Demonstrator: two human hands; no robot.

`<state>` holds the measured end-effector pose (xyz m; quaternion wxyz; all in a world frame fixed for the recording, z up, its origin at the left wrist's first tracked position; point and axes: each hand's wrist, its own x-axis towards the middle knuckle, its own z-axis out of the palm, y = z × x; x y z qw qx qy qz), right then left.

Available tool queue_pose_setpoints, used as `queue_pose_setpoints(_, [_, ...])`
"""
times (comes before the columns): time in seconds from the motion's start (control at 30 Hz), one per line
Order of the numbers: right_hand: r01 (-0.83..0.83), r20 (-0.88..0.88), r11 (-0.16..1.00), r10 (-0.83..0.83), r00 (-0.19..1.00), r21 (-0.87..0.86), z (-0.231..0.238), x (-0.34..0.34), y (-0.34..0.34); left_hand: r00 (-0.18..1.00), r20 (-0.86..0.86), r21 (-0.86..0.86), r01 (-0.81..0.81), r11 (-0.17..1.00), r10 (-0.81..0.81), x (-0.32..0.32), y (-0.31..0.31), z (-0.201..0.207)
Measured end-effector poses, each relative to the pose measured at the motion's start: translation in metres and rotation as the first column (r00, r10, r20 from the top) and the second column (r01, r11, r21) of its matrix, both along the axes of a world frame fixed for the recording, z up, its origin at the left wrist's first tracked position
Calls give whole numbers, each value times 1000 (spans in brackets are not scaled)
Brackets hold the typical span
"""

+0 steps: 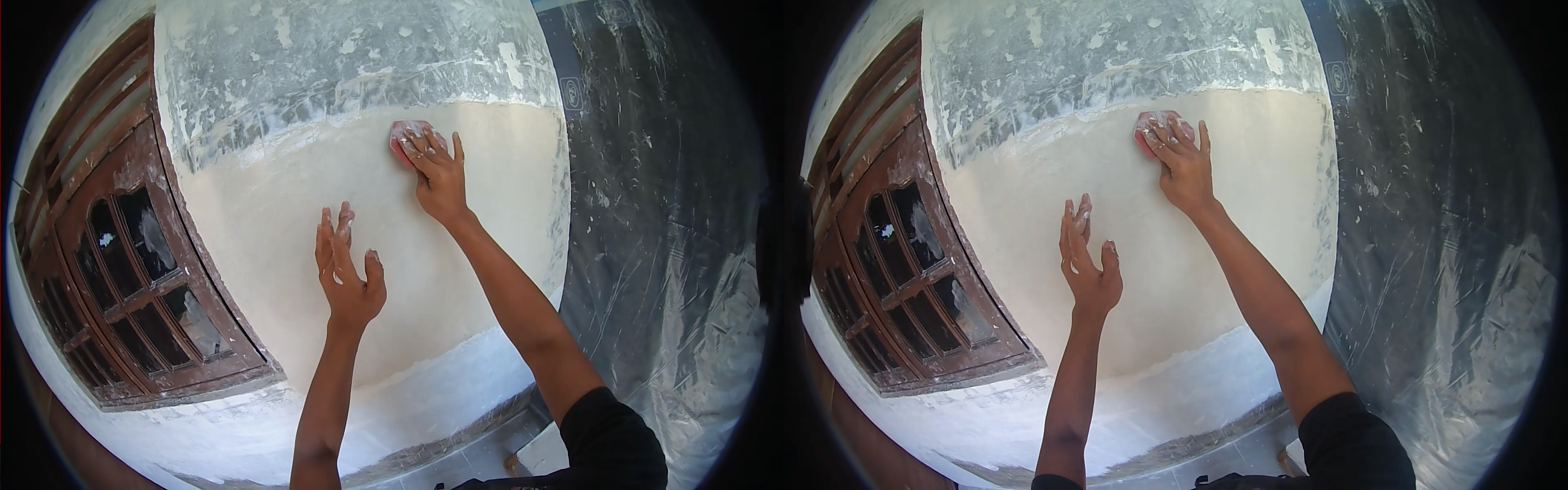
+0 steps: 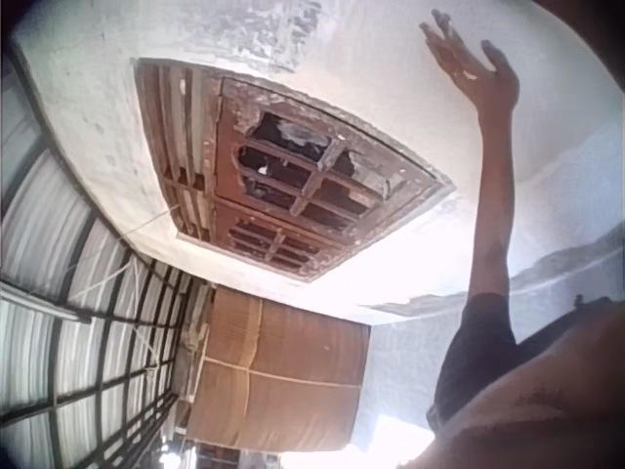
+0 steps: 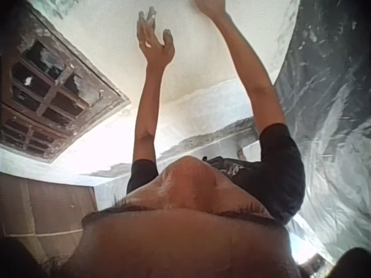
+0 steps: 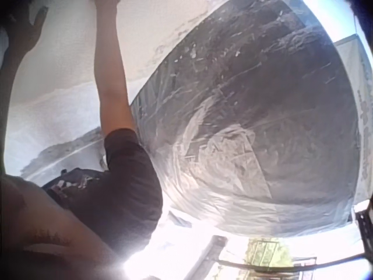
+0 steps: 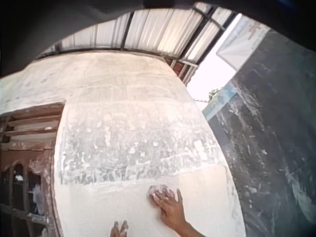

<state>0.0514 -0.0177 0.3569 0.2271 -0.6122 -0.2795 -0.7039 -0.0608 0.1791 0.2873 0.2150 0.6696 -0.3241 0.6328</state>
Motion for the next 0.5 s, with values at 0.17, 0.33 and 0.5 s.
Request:
queue_pose_setpoints(0.17, [-380, -285, 840, 501, 817, 389, -120, -67, -47, 986, -135, 7, 98, 995, -96, -15, -29, -75])
queue_pose_setpoints(0.33, [-299, -57, 117, 978, 200, 947, -278, -117, -132, 888, -407, -123, 177, 977, -212, -40, -113, -191])
queue_pose_setpoints(0.5, [213, -35, 6, 991, 130, 977, -444, -197, -219, 583, -754, -313, 88, 946, -304, -102, -216, -371])
